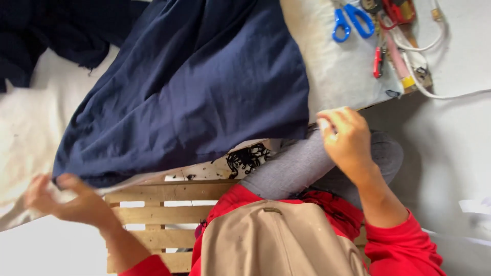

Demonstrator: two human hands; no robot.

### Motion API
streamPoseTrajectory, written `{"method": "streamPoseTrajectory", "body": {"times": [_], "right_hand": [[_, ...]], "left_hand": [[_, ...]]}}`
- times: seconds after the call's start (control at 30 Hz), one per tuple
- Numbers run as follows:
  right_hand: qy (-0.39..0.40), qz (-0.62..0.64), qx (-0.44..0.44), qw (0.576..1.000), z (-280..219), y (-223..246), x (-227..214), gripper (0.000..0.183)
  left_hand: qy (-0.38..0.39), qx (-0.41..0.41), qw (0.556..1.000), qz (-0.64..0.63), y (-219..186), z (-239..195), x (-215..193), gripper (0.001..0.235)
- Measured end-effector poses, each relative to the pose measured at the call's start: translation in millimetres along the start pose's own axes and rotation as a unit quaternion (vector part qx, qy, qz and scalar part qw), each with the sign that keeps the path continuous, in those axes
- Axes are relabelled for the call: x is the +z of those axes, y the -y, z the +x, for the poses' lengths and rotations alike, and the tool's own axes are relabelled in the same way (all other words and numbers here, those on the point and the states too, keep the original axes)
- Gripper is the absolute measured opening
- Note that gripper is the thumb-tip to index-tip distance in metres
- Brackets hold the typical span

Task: The person uses blue-handled scissors to cut the hem off a dark blue garment laid on a white-covered table. The person repeatedly snips along the stitched edge, removes the cut strip, and adjusts the fabric to continue cutting.

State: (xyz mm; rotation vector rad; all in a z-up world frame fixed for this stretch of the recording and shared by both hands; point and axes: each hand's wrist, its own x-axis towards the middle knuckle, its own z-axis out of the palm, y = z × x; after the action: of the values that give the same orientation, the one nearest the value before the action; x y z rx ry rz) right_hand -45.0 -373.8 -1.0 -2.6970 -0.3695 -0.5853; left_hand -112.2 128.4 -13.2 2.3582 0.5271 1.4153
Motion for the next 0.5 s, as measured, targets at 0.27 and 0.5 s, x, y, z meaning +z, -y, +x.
{"method": "streamPoseTrajectory", "body": {"times": [0.27,0.5], "right_hand": [[0.134,0.146,-0.231,0.953,14,114,81,0.023],[0.534,0.58,-0.259,0.558,5,102,3,0.022]], "left_hand": [[0.365,0.241,0.892,-0.114,-99,-36,32,0.024],[0.475,0.281,0.83,-0.081,-75,-40,24,0.063]]}}
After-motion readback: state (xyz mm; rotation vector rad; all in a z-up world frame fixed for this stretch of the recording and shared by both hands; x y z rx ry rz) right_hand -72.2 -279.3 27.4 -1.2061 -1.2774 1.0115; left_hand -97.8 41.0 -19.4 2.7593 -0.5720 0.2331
